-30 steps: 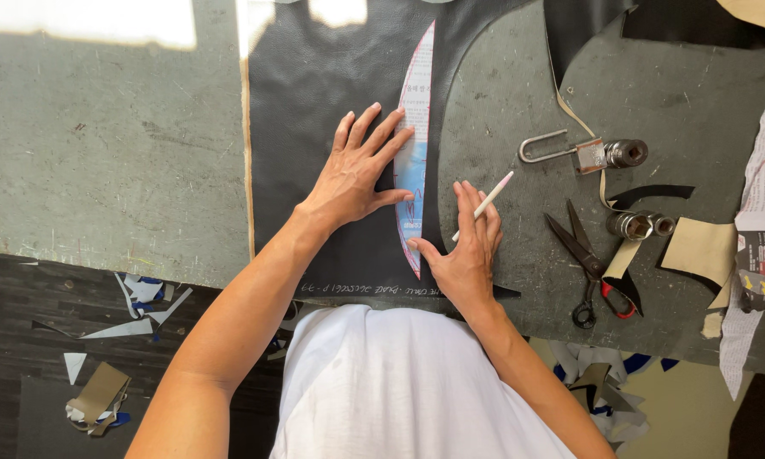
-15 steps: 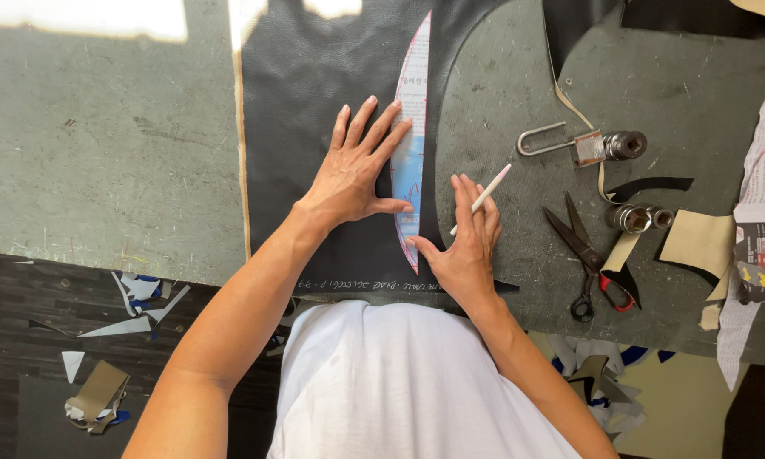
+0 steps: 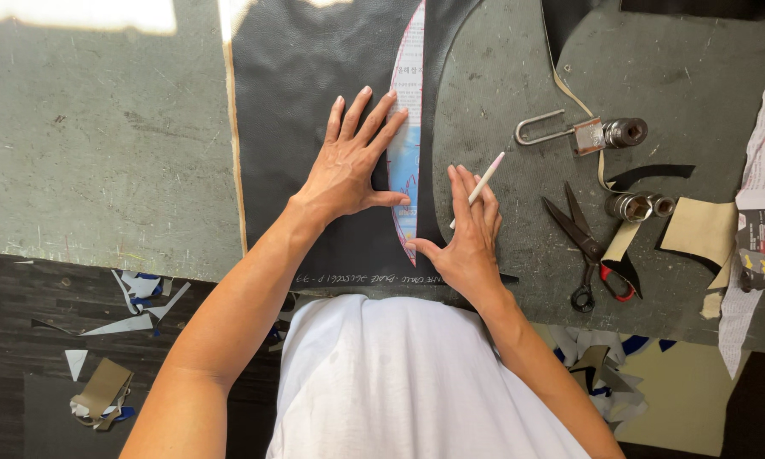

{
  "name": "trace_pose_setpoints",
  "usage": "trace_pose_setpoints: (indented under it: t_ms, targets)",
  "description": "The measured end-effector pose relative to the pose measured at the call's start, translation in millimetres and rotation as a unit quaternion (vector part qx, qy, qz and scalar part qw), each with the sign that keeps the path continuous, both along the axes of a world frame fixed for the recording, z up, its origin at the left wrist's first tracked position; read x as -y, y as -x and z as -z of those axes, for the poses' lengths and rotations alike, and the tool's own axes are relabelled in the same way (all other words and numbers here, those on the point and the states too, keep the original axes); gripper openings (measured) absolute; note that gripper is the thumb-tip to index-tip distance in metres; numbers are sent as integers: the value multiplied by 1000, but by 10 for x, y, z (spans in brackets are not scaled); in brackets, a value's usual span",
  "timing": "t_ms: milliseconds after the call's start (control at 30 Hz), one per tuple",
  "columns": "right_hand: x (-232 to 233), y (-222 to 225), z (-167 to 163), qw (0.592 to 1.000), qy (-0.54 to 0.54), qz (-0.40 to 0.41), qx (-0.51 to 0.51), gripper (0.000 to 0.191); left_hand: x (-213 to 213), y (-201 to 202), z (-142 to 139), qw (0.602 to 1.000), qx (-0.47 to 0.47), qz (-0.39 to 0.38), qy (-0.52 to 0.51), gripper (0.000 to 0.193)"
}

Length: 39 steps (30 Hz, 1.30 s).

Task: The person uses shears to cut a large sheet of black leather along a template, then places a paper pattern on the leather and traces its outline with a white marker. The person secures the pattern with weights and uses a ruler to draw straight lines.

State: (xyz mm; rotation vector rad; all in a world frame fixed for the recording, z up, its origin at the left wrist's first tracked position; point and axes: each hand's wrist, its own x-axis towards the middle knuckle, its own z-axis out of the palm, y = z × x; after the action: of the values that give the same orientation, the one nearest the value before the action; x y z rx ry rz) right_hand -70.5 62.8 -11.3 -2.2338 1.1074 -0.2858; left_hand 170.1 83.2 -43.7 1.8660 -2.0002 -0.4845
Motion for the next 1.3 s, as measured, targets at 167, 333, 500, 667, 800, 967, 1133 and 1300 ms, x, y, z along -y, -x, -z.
trace_pose_setpoints:
  t_ms: [167, 333, 500, 667, 800, 967, 1133, 1300]
  targets:
    - [-3, 9, 10, 1000, -1, 1, 0, 122, 0, 8, 28, 1000, -1, -1, -3, 133]
    - [2, 0, 3, 1000, 1, 2, 1, 121, 8, 8, 48, 1000, -1, -3, -1, 135]
    - [6, -1, -10, 1000, -1, 3, 1, 122, 17, 12, 53, 1000, 2, -3, -2, 135]
    - [9, -1, -16, 1000, -7, 4, 8, 122, 19, 18, 39, 1000, 8, -3, -4, 134]
    - [8, -1, -22, 1000, -12, 7, 7, 122, 11, 27, 19, 1000, 7, -3, 2, 133]
    - [13, -9, -34, 1000, -17, 9, 6, 122, 15, 27, 7, 1000, 8, -5, 4, 132]
    - [11, -13, -39, 1000, -14, 9, 2, 123, 7, 21, 22, 1000, 7, -6, 6, 131]
    - [14, -12, -29, 1000, -9, 3, 3, 123, 15, 26, 52, 1000, -16, -11, -6, 133]
